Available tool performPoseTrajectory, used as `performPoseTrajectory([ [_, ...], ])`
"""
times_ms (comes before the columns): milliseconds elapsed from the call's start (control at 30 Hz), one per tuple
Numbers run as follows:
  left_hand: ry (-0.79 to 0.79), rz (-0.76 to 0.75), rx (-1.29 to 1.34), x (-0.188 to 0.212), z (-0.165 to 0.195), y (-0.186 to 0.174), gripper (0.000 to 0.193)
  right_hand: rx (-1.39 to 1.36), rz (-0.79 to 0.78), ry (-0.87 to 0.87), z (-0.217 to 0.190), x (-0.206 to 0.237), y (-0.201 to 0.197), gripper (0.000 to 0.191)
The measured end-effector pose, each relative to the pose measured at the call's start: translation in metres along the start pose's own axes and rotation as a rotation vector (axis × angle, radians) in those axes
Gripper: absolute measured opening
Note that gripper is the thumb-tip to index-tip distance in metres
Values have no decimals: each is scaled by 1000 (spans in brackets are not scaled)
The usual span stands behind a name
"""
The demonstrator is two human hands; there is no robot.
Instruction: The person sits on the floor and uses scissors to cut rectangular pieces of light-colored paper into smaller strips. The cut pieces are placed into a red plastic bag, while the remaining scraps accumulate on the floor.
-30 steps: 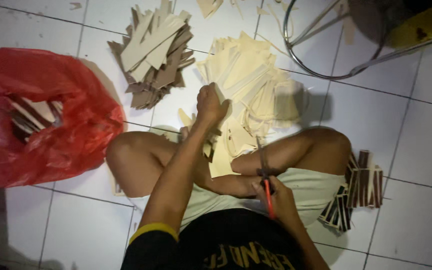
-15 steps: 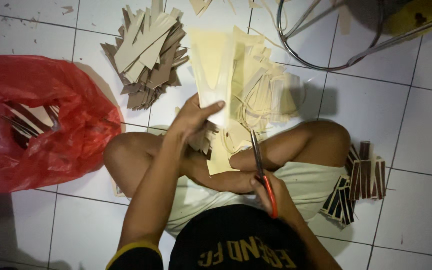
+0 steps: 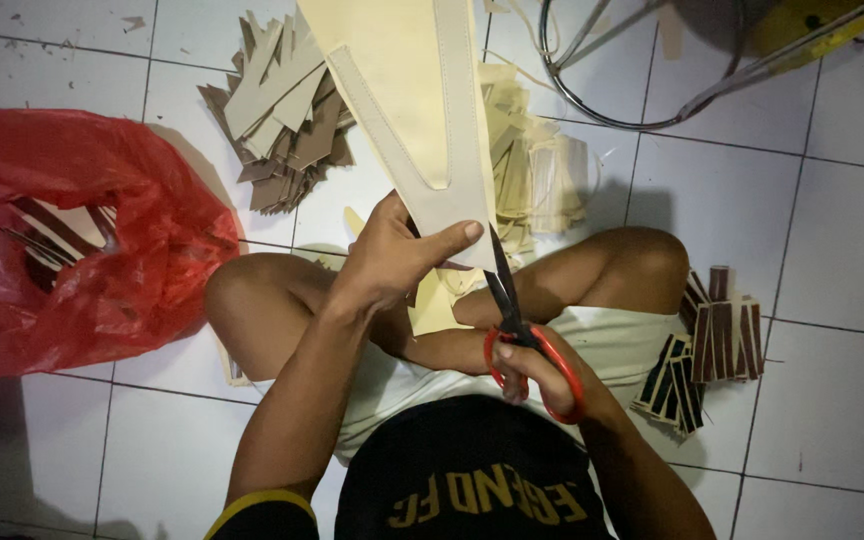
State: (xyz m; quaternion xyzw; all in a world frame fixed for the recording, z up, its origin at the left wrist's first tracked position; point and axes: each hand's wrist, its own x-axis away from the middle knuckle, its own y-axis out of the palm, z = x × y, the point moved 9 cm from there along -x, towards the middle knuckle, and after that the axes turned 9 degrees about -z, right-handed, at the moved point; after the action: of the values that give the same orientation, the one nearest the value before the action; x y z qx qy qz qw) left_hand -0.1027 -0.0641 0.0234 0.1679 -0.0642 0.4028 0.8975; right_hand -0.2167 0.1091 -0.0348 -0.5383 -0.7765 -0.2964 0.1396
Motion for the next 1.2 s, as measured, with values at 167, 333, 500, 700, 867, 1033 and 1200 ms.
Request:
performPoseTrajectory([
  [167, -44, -60, -2, 5, -3, 12, 40, -133, -169, -252, -6, 0, 9, 32],
  [333, 24, -11, -47, 5, 12, 5, 37, -107, -6, -149, 12, 3, -5, 32],
  [500, 67, 59, 61, 8, 28, -8, 31, -172, 17, -118, 17, 6, 2, 25],
  [700, -146, 94, -161, 13, 16, 2, 27, -132, -143, -348, -11, -5, 0, 32],
  [867, 78, -9, 47, 9, 26, 15, 33, -233, -24, -149, 17, -6, -10, 27],
  [1033, 94, 58, 126, 8, 25, 3, 38, -223, -97, -156, 26, -3, 1, 32],
  [1200, 158, 94, 78, 13, 36, 0, 37, -221, -68, -131, 23, -2, 1, 30],
])
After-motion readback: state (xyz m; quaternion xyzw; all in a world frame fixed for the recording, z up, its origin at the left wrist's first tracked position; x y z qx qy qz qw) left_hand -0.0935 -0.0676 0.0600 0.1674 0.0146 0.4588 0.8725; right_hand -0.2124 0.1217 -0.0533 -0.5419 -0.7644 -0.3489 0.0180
